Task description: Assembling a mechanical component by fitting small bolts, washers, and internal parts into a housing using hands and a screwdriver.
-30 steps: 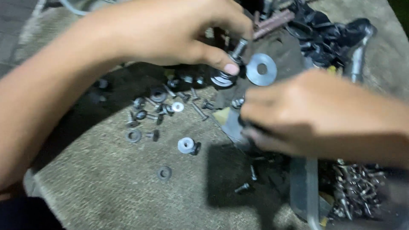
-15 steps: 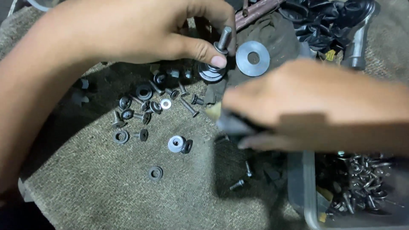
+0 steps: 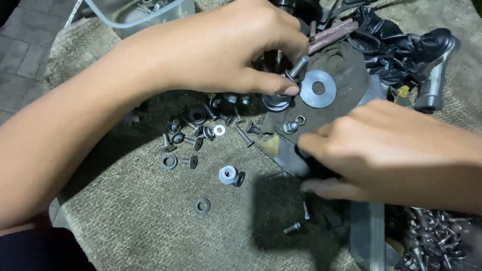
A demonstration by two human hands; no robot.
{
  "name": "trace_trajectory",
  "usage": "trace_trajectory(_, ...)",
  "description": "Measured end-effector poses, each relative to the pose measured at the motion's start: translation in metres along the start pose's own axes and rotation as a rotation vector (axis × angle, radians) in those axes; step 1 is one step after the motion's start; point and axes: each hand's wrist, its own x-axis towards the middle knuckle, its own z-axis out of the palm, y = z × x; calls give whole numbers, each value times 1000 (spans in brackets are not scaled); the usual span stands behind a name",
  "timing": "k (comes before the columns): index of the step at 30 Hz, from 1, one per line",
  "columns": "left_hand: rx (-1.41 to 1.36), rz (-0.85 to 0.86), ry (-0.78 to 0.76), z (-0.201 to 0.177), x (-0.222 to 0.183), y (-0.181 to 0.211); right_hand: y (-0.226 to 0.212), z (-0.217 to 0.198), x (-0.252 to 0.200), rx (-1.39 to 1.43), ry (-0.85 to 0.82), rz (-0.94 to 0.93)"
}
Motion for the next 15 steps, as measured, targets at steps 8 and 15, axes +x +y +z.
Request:
trace_trajectory(8, -13, -62, -2, -3, -1, 6, 47, 40, -21, 119, 760, 2)
trace_trajectory(15, -12, -241, 24, -3, -6, 9, 44, 52, -14, -55, 936, 140)
